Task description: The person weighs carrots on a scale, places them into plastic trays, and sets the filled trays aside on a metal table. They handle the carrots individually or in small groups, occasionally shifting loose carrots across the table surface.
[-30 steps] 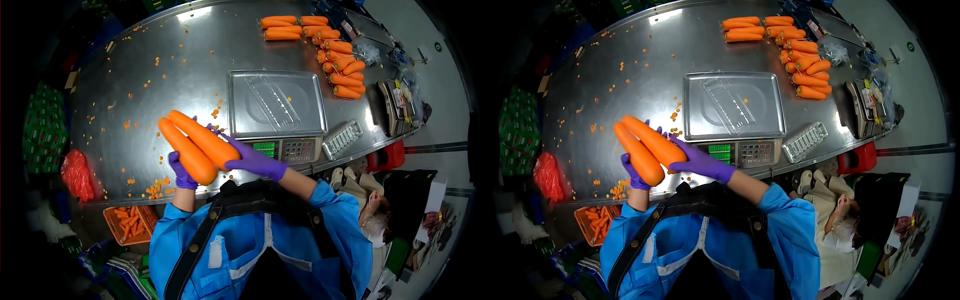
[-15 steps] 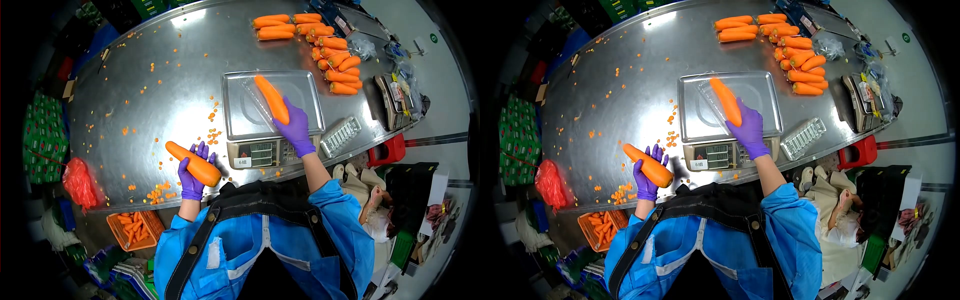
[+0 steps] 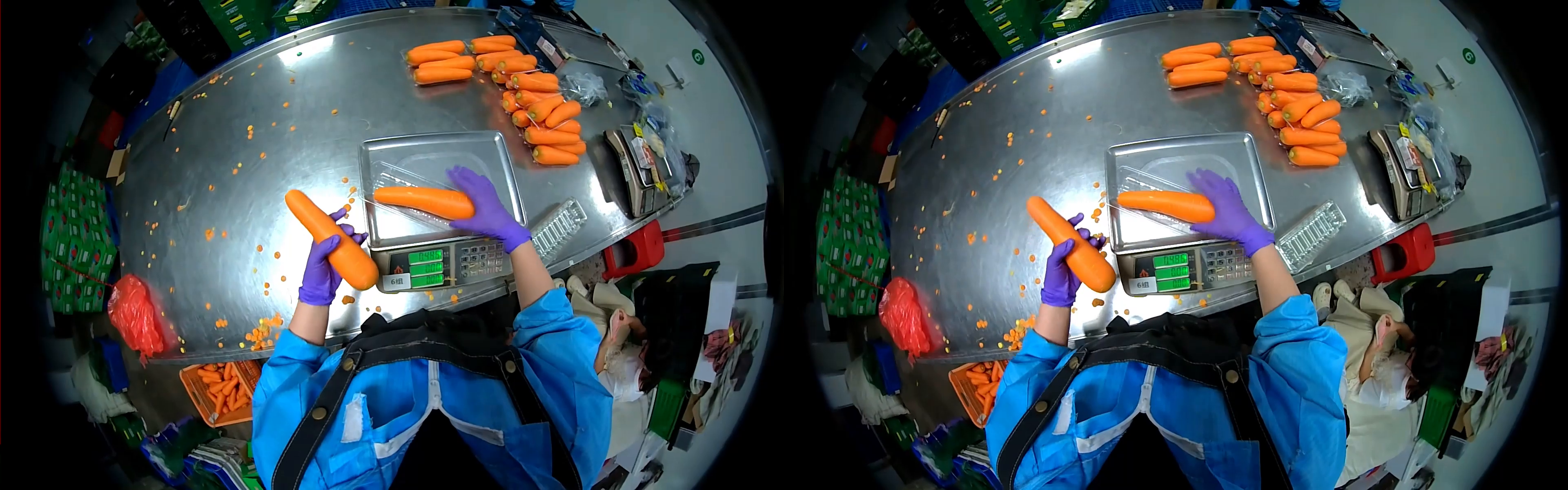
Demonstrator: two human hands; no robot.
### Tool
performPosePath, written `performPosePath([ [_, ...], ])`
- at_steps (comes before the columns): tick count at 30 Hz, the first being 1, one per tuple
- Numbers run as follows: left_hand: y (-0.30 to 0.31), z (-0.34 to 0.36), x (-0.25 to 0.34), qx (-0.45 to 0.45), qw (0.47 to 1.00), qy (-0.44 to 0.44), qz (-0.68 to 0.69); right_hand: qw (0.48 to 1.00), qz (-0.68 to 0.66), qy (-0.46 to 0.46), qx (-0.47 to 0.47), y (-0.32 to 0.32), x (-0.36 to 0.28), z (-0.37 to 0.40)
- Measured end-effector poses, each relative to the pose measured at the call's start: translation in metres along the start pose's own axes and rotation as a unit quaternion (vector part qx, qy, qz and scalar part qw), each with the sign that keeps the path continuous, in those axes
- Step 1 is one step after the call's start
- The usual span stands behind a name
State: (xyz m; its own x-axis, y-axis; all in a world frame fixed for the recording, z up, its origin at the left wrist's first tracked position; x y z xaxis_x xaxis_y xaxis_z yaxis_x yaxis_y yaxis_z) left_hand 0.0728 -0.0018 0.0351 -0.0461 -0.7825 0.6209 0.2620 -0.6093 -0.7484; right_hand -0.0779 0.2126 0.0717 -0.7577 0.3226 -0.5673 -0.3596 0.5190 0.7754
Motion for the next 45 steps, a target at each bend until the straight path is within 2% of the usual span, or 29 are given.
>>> performPosePath([
  [1,-0.007,-0.005,0.008,0.009,0.999,-0.011,-0.039,0.996,-0.032,-0.028,0.083,0.019,0.0,0.003],
  [2,-0.013,-0.012,0.015,0.008,0.998,-0.02,-0.055,0.996,-0.031,-0.029,0.083,0.019,0.0,0.006],
  [4,-0.03,-0.023,0.03,-0.018,0.995,-0.044,-0.087,0.959,-0.125,-0.116,0.226,0.042,0.022,0.028],
  [7,-0.049,-0.04,0.039,-0.02,0.978,-0.064,-0.199,0.938,-0.147,-0.177,0.258,0.038,0.041,0.058],
  [9,-0.074,-0.048,0.035,-0.056,0.94,-0.066,-0.33,0.921,-0.176,-0.208,0.28,0.031,0.052,0.073],
  [11,-0.087,-0.057,0.018,-0.082,0.89,-0.074,-0.442,0.946,-0.131,-0.179,0.238,0.023,0.041,0.068],
  [12,-0.095,-0.057,0.011,-0.087,0.862,-0.13,-0.483,0.945,-0.13,-0.179,0.24,0.021,0.04,0.063],
  [14,-0.138,-0.048,0.001,-0.19,0.759,-0.229,-0.579,0.986,0.011,-0.042,0.161,0.011,0.003,0.032],
  [15,-0.147,-0.046,-0.008,-0.196,0.714,-0.245,-0.626,0.985,0.012,-0.044,0.164,0.004,0.007,0.026],
  [17,-0.162,-0.04,-0.022,-0.2,0.615,-0.289,-0.706,0.992,0.096,-0.039,0.076,-0.021,0.015,0.009],
  [18,-0.163,-0.042,-0.024,-0.202,0.612,-0.292,-0.706,0.991,0.098,-0.038,0.079,-0.021,0.018,0.009],
  [20,-0.154,-0.05,-0.049,-0.232,0.53,-0.281,-0.765,0.985,-0.07,-0.144,0.065,-0.028,0.039,0.011],
  [21,-0.146,-0.057,-0.055,-0.232,0.515,-0.278,-0.777,0.971,-0.125,-0.172,0.109,-0.024,0.042,0.016],
  [22,-0.133,-0.063,-0.061,-0.232,0.513,-0.28,-0.777,0.971,-0.124,-0.171,0.111,-0.024,0.047,0.017],
  [24,-0.113,-0.074,-0.063,-0.215,0.513,-0.29,-0.779,0.937,-0.236,-0.212,0.147,-0.029,0.072,0.025],
  [26,-0.113,-0.073,-0.055,-0.208,0.506,-0.265,-0.794,0.926,-0.263,-0.211,0.172,-0.021,0.075,0.022],
  [28,-0.109,-0.069,-0.042,-0.171,0.526,-0.281,-0.784,0.911,-0.295,-0.218,0.19,-0.019,0.071,0.027],
  [30,-0.09,-0.073,-0.02,-0.113,0.541,-0.308,-0.774,0.866,-0.358,-0.252,0.24,-0.006,0.065,0.033],
  [32,-0.07,-0.069,0.019,-0.034,0.614,-0.353,-0.705,0.858,-0.364,-0.259,0.253,0.0,0.062,0.038],
  [34,-0.044,-0.065,0.047,0.065,0.666,-0.362,-0.649,0.851,-0.356,-0.239,0.304,0.011,0.065,0.045],
  [36,-0.029,-0.063,0.057,0.108,0.686,-0.351,-0.629,0.855,-0.345,-0.239,0.305,0.014,0.072,0.048],
  [45,-0.03,-0.063,0.03,0.076,0.689,-0.341,-0.635,0.866,-0.347,-0.23,0.277,0.011,0.054,0.05],
])
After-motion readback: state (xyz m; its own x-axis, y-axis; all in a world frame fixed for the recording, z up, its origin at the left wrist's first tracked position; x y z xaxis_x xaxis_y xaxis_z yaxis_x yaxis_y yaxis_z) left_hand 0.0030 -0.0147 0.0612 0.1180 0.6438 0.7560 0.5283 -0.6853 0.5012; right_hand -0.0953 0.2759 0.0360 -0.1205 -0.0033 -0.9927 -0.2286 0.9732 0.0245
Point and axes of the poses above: each hand's wrist, its own z-axis away from the middle knuckle, its own y-axis out of the back of the hand, x = y × z, the point moved 10 cm from there along -z, towards the middle knuckle, and after that the axes turned 7 degrees about y, right-handed, at the moved point
